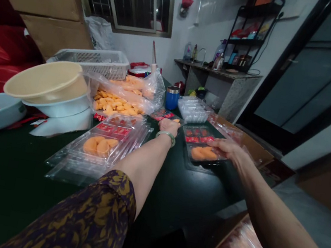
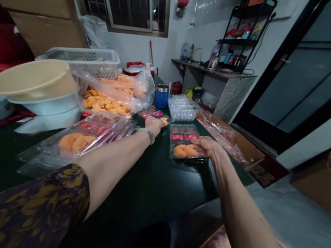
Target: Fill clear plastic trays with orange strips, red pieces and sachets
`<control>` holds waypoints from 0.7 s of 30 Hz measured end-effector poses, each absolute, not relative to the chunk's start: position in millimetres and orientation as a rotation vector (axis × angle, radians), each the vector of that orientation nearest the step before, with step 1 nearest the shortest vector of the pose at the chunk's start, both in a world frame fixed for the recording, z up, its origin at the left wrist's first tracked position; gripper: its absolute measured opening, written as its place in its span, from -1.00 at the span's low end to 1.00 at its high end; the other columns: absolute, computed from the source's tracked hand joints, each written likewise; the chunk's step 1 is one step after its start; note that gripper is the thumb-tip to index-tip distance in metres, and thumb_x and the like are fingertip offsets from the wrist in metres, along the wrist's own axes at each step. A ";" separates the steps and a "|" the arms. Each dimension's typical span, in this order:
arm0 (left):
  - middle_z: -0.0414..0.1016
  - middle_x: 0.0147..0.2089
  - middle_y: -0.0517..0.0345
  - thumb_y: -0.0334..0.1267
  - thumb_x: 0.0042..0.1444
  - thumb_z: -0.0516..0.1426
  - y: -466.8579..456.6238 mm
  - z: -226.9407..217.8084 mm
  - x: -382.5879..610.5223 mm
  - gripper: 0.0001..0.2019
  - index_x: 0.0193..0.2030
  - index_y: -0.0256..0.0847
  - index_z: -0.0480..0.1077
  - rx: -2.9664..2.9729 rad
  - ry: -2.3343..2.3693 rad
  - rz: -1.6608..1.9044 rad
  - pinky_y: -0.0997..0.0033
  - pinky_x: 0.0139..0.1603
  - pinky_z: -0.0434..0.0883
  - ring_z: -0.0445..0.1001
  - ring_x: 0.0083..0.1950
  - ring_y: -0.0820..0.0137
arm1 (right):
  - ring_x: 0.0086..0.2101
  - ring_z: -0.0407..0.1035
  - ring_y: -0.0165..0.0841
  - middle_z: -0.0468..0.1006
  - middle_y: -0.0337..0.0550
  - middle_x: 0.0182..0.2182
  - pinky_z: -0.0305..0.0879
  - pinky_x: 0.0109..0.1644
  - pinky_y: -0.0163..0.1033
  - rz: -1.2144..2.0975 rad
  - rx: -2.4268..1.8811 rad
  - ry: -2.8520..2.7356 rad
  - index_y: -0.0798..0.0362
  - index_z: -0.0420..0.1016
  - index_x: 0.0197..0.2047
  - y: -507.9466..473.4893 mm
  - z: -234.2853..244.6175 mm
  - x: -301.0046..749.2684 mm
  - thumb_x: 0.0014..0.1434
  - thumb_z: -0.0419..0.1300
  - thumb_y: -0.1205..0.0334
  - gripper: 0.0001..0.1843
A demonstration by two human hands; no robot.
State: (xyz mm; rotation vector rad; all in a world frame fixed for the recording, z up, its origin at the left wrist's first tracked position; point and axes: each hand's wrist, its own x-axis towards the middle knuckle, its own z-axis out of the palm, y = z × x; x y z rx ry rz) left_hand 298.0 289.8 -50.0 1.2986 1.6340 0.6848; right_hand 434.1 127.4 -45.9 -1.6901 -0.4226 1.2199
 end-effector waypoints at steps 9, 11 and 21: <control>0.35 -0.01 -0.02 -0.20 0.16 0.06 251.0 -33.6 295.6 -0.67 0.03 -0.28 0.28 0.891 1.189 0.606 0.18 -0.14 0.42 0.40 -0.10 0.32 | -0.48 0.45 -0.39 0.56 -0.14 -0.43 0.42 -0.36 -0.32 1.260 -1.495 -0.548 0.11 0.38 -0.26 45.5 -31.7 396.1 -0.06 0.26 0.39 -0.76; 0.36 -0.01 -0.01 -0.20 0.16 0.06 230.8 -22.4 287.0 -0.68 0.03 -0.28 0.28 0.821 1.095 0.609 0.20 -0.16 0.42 0.41 -0.11 0.32 | -0.51 0.43 -0.40 0.56 -0.16 -0.43 0.40 -0.44 -0.35 1.187 -1.543 -0.569 0.08 0.39 -0.25 14.9 -23.9 387.1 -0.11 0.30 0.32 -0.70; 0.46 -0.34 0.01 -0.61 -0.01 0.12 139.0 56.6 177.7 -0.82 -0.24 -0.41 0.39 0.652 0.700 0.583 0.51 -0.36 0.44 0.47 -0.36 0.46 | -0.59 0.44 -0.23 0.57 -0.04 -0.48 0.41 -0.61 -0.25 1.079 -1.624 -0.526 -0.14 0.45 -0.26 -100.0 46.3 310.8 -0.29 0.36 0.22 -0.58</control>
